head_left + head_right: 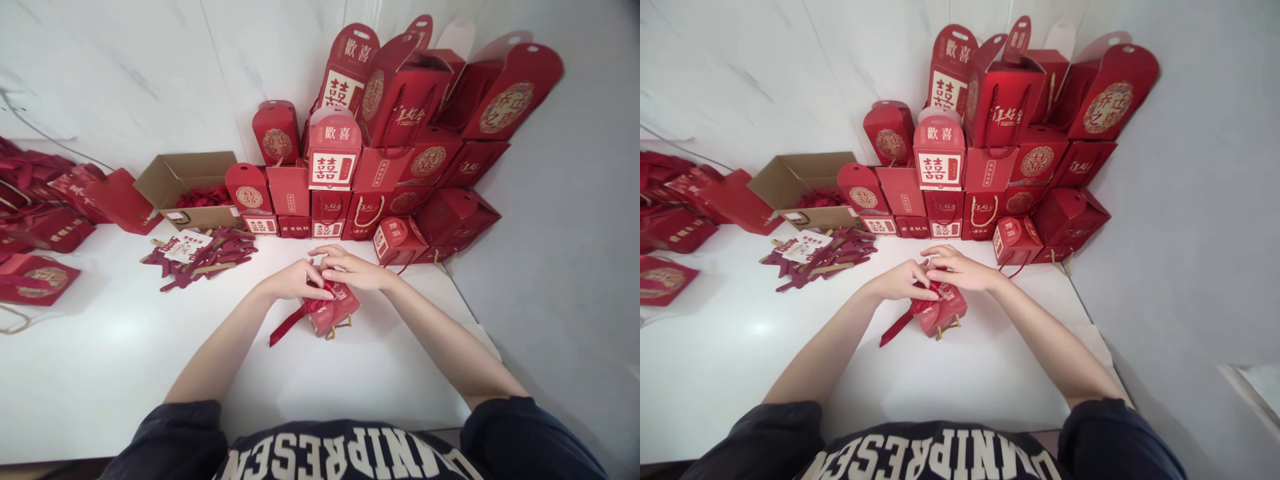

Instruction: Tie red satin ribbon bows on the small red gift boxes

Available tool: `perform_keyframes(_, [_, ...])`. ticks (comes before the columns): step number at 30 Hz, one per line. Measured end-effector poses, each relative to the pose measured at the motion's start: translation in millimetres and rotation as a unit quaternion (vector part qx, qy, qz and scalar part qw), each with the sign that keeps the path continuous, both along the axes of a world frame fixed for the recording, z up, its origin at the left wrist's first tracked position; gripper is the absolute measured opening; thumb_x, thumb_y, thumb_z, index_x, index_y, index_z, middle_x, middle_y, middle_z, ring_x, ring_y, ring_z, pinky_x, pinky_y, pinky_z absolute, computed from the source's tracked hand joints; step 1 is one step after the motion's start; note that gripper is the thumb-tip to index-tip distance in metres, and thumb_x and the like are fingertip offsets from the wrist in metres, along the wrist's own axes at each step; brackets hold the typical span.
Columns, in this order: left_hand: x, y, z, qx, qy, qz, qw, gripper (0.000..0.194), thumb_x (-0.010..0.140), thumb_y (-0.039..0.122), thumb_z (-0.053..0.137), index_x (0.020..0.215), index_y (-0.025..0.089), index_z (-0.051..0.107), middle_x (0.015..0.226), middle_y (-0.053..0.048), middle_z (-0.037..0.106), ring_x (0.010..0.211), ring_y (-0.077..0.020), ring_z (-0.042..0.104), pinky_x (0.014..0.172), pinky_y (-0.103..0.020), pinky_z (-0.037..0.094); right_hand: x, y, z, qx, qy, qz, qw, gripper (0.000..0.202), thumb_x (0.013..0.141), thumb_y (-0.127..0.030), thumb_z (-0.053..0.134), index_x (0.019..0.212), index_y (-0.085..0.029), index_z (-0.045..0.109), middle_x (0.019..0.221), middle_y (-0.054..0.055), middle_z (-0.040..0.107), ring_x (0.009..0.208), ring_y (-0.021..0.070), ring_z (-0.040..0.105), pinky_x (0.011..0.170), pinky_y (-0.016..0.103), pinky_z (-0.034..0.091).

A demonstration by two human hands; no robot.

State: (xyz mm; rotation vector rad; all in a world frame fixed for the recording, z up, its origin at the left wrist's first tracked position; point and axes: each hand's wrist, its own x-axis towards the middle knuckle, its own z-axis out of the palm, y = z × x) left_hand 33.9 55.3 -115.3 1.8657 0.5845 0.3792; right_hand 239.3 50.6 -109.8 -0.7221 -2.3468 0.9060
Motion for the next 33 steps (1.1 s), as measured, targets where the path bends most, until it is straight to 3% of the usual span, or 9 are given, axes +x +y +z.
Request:
perform_keyframes(5, [0.3,1.0,2.5,-0.025,-0.011,-0.016,0.999,0.024,0.071,0.037,0.074,0.065,0.013,0.074,0.096,-0.01,0.072,0.094,-0.0215,0.063,0.093,-0.035,0.045,7.9,-7.3,1.6,-0.066,0.059,0.015,0.996,0.019,0.082,-0.035,0.066,0.073,-0.019,0.062,0.132,0.008,0.053,0.125,0.0227,0.048,0.104,0.046,0.038])
perform_keyframes(8, [-0.6,3.0,3.2,-0.01,0.012,-0.02,1.0,0.019,0.073,0.036,0.073,0.07,0.018,0.076,0.105,-0.008,0.072,0.11,-0.0237,0.059,0.115,-0.044,0.02,16.2,-19.9,3.3,-0.097,0.137,-0.048,0.985,0.024,0.075,-0.037,0.073,0.069,-0.019,0.058,0.104,0.007,0.065,0.1,0.02,0.062,0.093,0.043,0.047])
perform_keyframes(11, [-1.7,6.8,0.5,-0.012,0.028,-0.027,0.999,0.014,0.073,0.033,0.073,0.077,0.02,0.078,0.111,-0.009,0.071,0.12,-0.025,0.054,0.118,-0.047,-0.003,23.3,-39.3,2.3,-0.096,0.155,-0.071,0.981,0.025,0.075,-0.035,0.073,0.067,-0.02,0.055,0.083,0.004,0.069,0.079,0.0173,0.065,0.08,0.037,0.052])
perform_keyframes(16, [-1.8,11.7,-7.9,-0.029,0.013,-0.031,0.999,0.012,0.074,0.03,0.073,0.079,0.02,0.078,0.106,-0.012,0.072,0.125,-0.0263,0.051,0.117,-0.048,-0.008,26.8,-74.2,7.0,0.096,0.018,-0.023,0.995,0.016,0.092,-0.019,0.051,0.077,-0.02,0.059,0.087,0.007,0.069,0.083,0.0171,0.062,0.073,0.032,0.05])
perform_keyframes(20, [-1.2,12.0,-11.3,-0.032,0.001,-0.016,0.999,0.01,0.073,0.029,0.074,0.076,0.02,0.078,0.098,-0.012,0.074,0.124,-0.0267,0.053,0.117,-0.048,-0.005,19.4,-91.2,16.0,0.261,-0.146,-0.02,0.954,0.024,0.095,-0.013,0.04,0.084,-0.018,0.06,0.083,0.006,0.065,0.08,0.0183,0.057,0.07,0.032,0.047])
perform_keyframes(24, [-1.9,12.4,-10.6,-0.028,-0.009,-0.032,0.999,0.009,0.074,0.028,0.073,0.076,0.02,0.078,0.085,-0.01,0.075,0.124,-0.0265,0.052,0.118,-0.048,-0.001,13.3,-99.2,19.2,0.314,-0.19,-0.008,0.93,0.022,0.095,-0.011,0.041,0.082,-0.018,0.058,0.078,0.005,0.063,0.076,0.0183,0.055,0.067,0.033,0.046])
perform_keyframes(28, [-2.2,12.5,-7.9,-0.017,0.007,-0.037,0.999,0.01,0.073,0.029,0.074,0.078,0.021,0.078,0.101,-0.011,0.074,0.126,-0.027,0.051,0.116,-0.048,-0.008,15.7,-100.7,17.9,0.206,-0.065,-0.071,0.974,0.015,0.092,-0.011,0.045,0.091,-0.021,0.056,0.09,0.005,0.062,0.086,0.0181,0.056,0.075,0.033,0.048])
perform_keyframes(30, [-1.9,11.9,-6.5,-0.021,0.012,-0.032,0.999,0.011,0.073,0.029,0.075,0.079,0.021,0.078,0.113,-0.011,0.069,0.125,-0.0276,0.051,0.116,-0.049,-0.009,17.0,-98.4,16.4,0.075,0.052,-0.134,0.987,0.014,0.089,-0.011,0.049,0.098,-0.022,0.052,0.095,0.005,0.059,0.089,0.0169,0.057,0.08,0.033,0.049])
perform_keyframes(33, [-1.4,10.3,-4.8,-0.022,0.01,-0.031,0.999,0.012,0.072,0.03,0.075,0.079,0.02,0.077,0.124,-0.012,0.064,0.122,-0.0273,0.054,0.116,-0.049,-0.009,14.6,-92.2,12.4,-0.15,0.174,-0.14,0.963,0.027,0.086,-0.017,0.058,0.109,-0.023,0.046,0.108,0.006,0.054,0.095,0.0158,0.059,0.084,0.033,0.051])
